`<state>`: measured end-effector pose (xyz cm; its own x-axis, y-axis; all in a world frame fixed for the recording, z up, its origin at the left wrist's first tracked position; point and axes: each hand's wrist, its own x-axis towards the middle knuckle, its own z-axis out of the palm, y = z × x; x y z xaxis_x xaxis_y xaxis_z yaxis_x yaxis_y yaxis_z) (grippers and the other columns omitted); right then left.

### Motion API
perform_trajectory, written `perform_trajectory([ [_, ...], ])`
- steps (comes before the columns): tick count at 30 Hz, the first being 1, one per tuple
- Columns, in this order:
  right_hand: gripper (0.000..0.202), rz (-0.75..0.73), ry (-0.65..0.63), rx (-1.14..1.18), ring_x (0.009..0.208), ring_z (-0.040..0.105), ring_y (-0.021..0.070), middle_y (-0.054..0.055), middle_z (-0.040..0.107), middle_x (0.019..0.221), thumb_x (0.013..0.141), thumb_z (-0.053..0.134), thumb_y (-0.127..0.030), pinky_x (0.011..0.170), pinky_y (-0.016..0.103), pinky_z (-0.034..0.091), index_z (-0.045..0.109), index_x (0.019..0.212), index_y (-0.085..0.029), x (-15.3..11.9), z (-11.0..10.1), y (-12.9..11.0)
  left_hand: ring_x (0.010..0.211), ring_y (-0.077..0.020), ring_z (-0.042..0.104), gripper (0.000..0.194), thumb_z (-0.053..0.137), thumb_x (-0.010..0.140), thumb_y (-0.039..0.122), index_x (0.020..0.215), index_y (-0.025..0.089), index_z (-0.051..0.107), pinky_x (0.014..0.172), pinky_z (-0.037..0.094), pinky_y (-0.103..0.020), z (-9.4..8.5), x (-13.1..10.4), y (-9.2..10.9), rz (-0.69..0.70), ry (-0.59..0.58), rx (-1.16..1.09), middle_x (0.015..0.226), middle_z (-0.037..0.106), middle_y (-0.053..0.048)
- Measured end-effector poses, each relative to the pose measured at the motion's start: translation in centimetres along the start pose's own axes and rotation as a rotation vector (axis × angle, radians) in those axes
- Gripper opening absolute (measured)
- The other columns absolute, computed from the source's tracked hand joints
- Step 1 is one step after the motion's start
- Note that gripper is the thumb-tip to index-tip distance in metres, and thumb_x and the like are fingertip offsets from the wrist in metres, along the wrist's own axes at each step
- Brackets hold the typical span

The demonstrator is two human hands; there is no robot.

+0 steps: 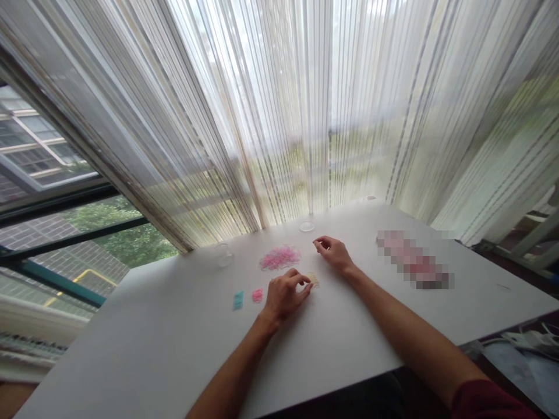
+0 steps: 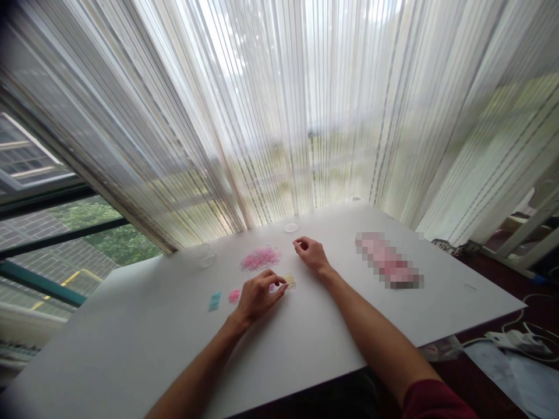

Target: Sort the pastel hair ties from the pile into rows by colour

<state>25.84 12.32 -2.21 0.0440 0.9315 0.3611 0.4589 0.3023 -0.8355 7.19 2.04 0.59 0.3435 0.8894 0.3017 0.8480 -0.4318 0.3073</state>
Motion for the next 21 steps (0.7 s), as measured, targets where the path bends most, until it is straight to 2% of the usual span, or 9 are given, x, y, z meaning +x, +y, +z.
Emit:
perform_trajectory([
  [4, 0.026, -0.016, -0.021, -0.025, 0.061, 0.061, 0.0151, 0.001, 0.068, 0.064, 0.081, 0.055, -0.039, 0.065, 0.026, 0.046, 0.071, 0.082, -0.019, -0.1, 0.1, 0.1, 0.077, -0.0145, 0.065, 0.022, 0.053, 0.091, 0.035, 0.098, 0.026, 0.072, 0.068, 0.047, -0.024, -2.6, 1.5, -2.7, -0.062, 0.031, 0.04, 0.093, 0.072, -0.001],
  [7, 0.025, -0.026, -0.035, -0.033, 0.061, 0.061, 0.0149, 0.001, 0.068, 0.066, 0.081, 0.055, -0.038, 0.066, 0.026, 0.046, 0.072, 0.082, -0.019, -0.1, 0.2, 0.1, 0.079, -0.0157, 0.066, 0.024, 0.054, 0.09, 0.033, 0.105, 0.024, 0.07, 0.07, 0.049, -0.025, -4.8, 3.3, -5.6, -0.138, -0.035, 0.102, 0.103, 0.071, -0.003],
  [10, 0.024, -0.035, -0.044, -0.05, 0.063, 0.061, 0.015, 0.002, 0.069, 0.068, 0.081, 0.056, -0.036, 0.066, 0.025, 0.046, 0.072, 0.082, -0.019, -0.2, 0.3, 0.0, 0.08, -0.0155, 0.065, 0.029, 0.054, 0.089, 0.032, 0.113, 0.022, 0.067, 0.074, 0.051, -0.026, -6.0, 5.6, -7.7, -0.123, -0.126, 0.136, 0.11, 0.069, -0.005],
  [12, 0.023, -0.043, -0.056, -0.061, 0.064, 0.062, 0.0153, 0.002, 0.07, 0.069, 0.081, 0.056, -0.034, 0.066, 0.025, 0.046, 0.073, 0.082, -0.019, -0.2, 0.3, -0.1, 0.084, -0.0164, 0.065, 0.032, 0.051, 0.09, 0.029, 0.117, 0.018, 0.064, 0.08, 0.051, -0.027, -6.0, 7.4, -8.1, -0.074, -0.184, 0.134, 0.111, 0.069, -0.007],
  [16, 0.022, -0.052, -0.071, -0.061, 0.064, 0.062, 0.0154, 0.002, 0.07, 0.07, 0.081, 0.056, -0.032, 0.066, 0.026, 0.047, 0.073, 0.083, -0.019, -0.4, 0.3, -0.2, 0.092, -0.0161, 0.066, 0.031, 0.051, 0.089, 0.025, 0.115, 0.017, 0.066, 0.084, 0.05, -0.024, -4.8, 10.7, -7.7, 0.004, -0.278, 0.131, 0.11, 0.07, -0.006],
  [18, 0.022, -0.058, -0.071, -0.056, 0.063, 0.062, 0.0151, 0.002, 0.07, 0.069, 0.082, 0.056, -0.032, 0.066, 0.026, 0.047, 0.073, 0.083, -0.019, -0.4, 0.3, -0.3, 0.092, -0.0172, 0.066, 0.03, 0.055, 0.087, 0.024, 0.113, 0.018, 0.068, 0.083, 0.051, -0.024, -4.2, 11.6, -7.5, 0.028, -0.318, 0.148, 0.109, 0.07, -0.007],
  [21, 0.021, -0.058, -0.073, -0.048, 0.063, 0.062, 0.0146, 0.002, 0.07, 0.069, 0.082, 0.056, -0.031, 0.066, 0.025, 0.047, 0.073, 0.083, -0.019, -0.5, 0.3, -0.4, 0.093, -0.0206, 0.065, 0.028, 0.06, 0.082, 0.023, 0.107, 0.02, 0.071, 0.082, 0.05, -0.027, -3.7, 11.8, -7.5, 0.051, -0.355, 0.192, 0.105, 0.071, -0.007],
])
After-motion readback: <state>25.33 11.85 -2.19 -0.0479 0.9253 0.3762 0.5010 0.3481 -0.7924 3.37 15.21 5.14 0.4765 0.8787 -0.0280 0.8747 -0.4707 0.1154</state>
